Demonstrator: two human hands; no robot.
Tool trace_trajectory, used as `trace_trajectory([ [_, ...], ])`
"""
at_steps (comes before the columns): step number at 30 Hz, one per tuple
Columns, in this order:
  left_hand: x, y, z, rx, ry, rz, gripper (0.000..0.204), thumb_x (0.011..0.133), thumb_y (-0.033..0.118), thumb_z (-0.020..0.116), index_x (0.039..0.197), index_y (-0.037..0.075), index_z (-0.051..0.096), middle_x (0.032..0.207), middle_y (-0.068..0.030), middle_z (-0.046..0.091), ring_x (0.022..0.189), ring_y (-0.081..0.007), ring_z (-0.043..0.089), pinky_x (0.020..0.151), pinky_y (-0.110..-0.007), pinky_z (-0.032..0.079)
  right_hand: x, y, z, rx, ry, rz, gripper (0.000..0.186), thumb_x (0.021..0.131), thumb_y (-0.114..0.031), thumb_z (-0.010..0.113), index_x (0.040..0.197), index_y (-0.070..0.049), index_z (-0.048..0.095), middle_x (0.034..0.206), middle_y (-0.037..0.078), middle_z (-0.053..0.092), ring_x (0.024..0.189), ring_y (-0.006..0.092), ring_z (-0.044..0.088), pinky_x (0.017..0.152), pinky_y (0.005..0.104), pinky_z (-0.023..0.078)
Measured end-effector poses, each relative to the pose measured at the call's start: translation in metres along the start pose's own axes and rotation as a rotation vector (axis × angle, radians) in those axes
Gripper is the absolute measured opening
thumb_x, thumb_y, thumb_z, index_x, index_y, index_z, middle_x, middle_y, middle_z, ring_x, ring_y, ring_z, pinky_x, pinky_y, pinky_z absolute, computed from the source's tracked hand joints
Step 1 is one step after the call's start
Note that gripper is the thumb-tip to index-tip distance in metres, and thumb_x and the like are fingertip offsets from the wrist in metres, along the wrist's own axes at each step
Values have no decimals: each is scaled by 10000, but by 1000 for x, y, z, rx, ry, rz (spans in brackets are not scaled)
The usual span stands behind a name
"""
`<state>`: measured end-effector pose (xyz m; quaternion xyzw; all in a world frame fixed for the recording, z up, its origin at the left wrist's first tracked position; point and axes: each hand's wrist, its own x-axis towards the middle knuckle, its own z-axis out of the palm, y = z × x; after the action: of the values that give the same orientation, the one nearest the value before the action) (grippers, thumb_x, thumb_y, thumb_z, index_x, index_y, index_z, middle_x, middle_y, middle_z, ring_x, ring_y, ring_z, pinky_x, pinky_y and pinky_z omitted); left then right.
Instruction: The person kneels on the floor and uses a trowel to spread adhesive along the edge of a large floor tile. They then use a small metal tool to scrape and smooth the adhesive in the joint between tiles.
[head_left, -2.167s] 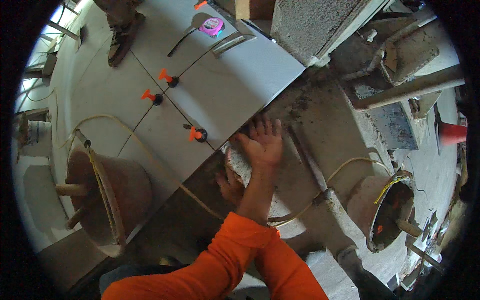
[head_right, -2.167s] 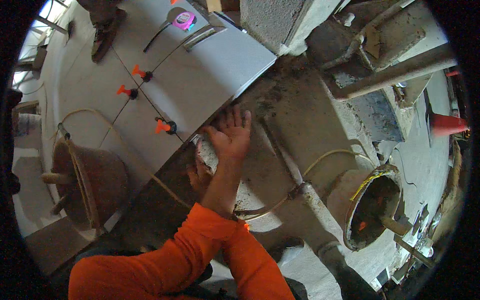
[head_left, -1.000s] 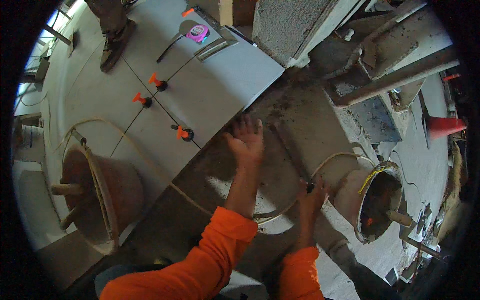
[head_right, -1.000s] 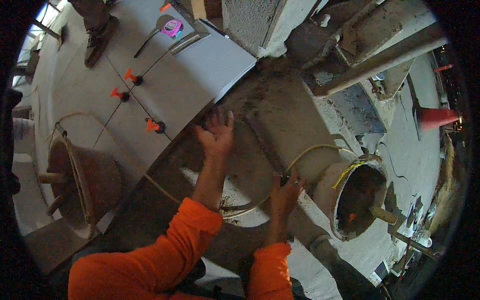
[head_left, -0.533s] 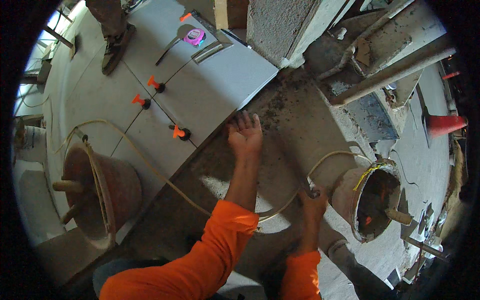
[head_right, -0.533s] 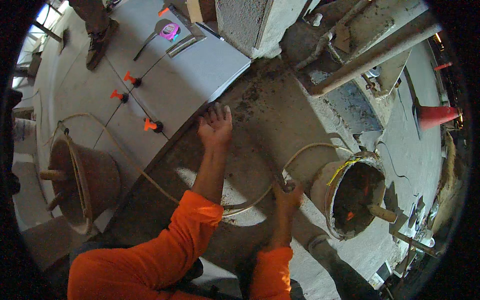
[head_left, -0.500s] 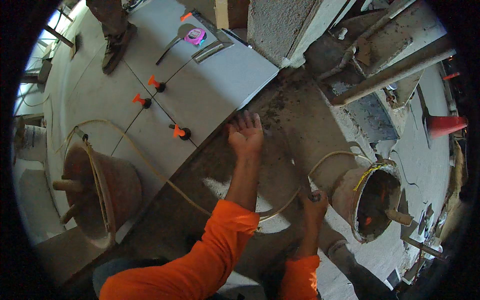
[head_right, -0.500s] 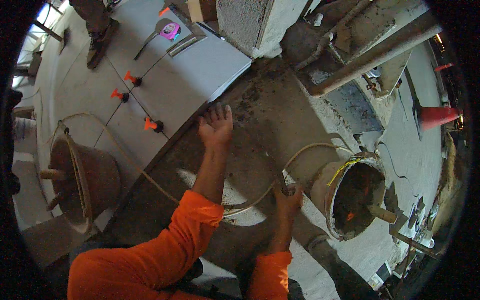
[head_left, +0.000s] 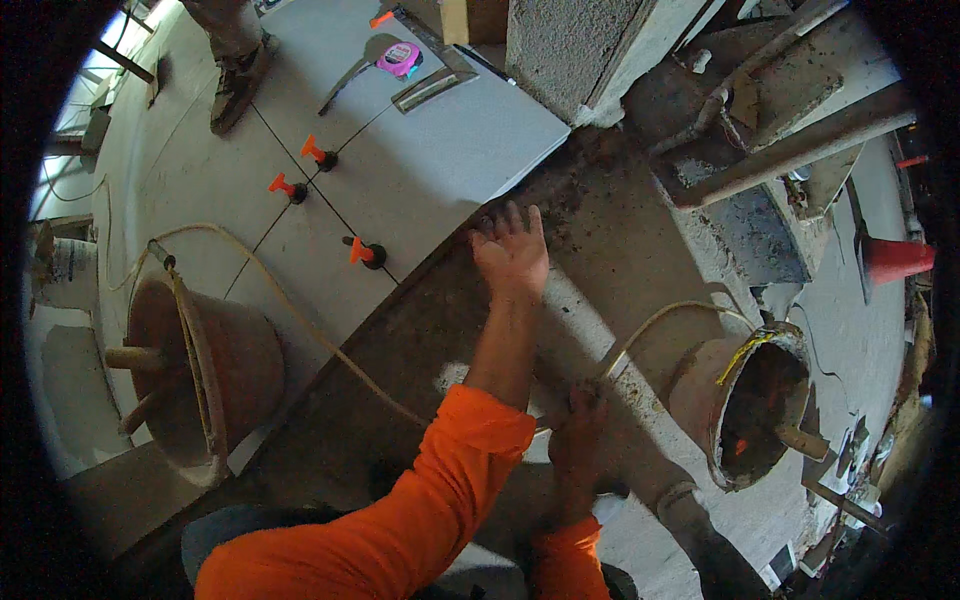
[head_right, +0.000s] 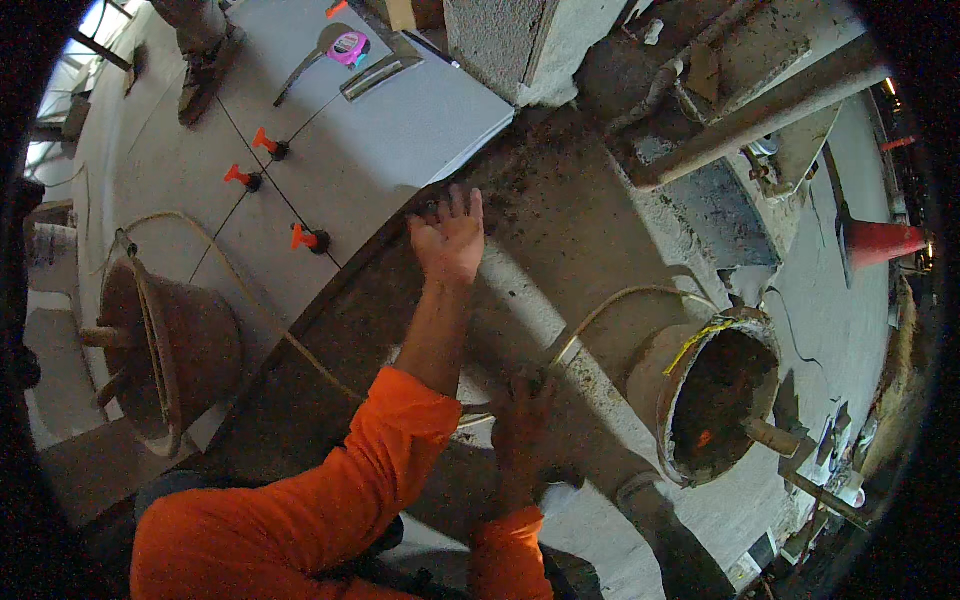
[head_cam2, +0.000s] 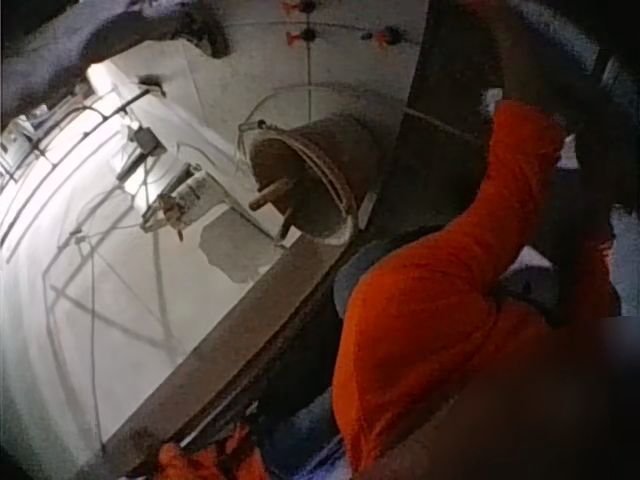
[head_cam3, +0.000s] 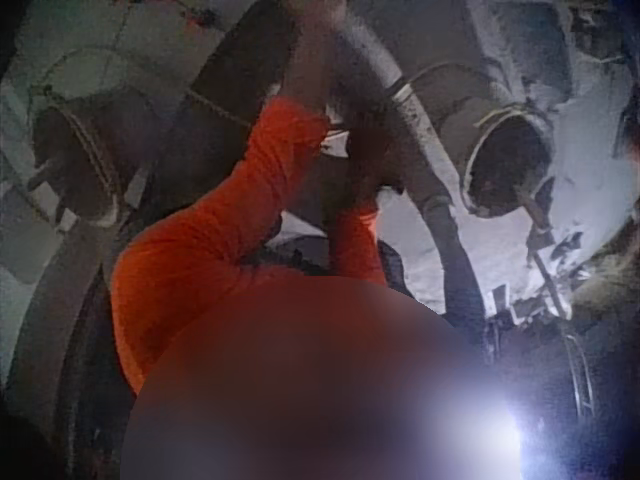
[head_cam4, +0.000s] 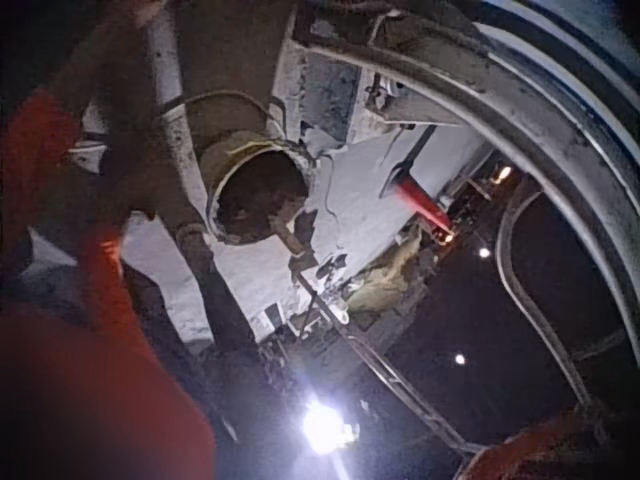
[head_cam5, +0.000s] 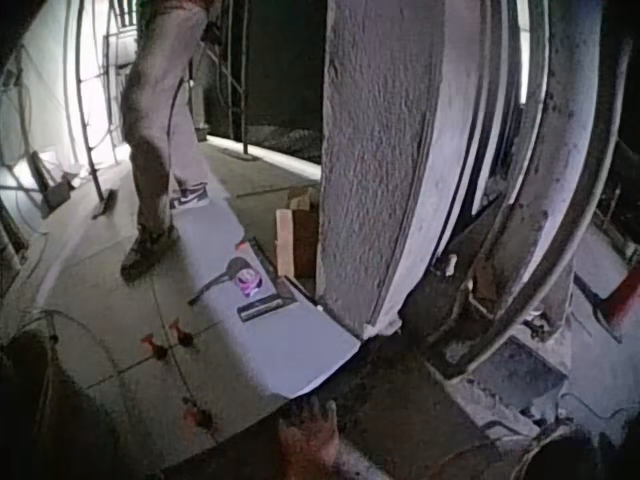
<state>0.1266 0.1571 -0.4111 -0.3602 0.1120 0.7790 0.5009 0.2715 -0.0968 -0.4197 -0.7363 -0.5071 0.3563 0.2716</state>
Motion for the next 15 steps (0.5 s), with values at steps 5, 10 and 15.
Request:
trace_trajectory([
  [5, 8, -2, -4, 72, -26, -6, 444, 1073, 340, 366, 1477, 158, 358, 1604, 43, 292, 1447, -177, 342, 1211, -507, 218, 37, -42, 49, 676, 285, 298, 430, 950, -237, 633, 1260, 1, 455, 1163, 103, 472, 1015, 184, 492, 875, 333, 442],
  [10, 15, -1, -11, 79, 37, -6, 397, 1060, 208, 407, 1443, 105, 382, 1524, 15, 406, 1396, -187, 420, 1196, -508, 260, 44, -47, 49, 939, 282, 483, 485, 960, -224, 627, 1325, -3, 396, 1190, 100, 462, 1038, 189, 489, 897, 319, 439],
  [15, 19, 5, -11, 65, 39, -70, 405, 1057, 197, 415, 1455, 136, 366, 1499, 13, 440, 1388, -192, 444, 1181, -522, 289, 31, -24, 62, 400, 275, 226, 489, 934, -170, 638, 1351, -24, 426, 1233, 134, 483, 1085, 242, 509, 931, 352, 450],
])
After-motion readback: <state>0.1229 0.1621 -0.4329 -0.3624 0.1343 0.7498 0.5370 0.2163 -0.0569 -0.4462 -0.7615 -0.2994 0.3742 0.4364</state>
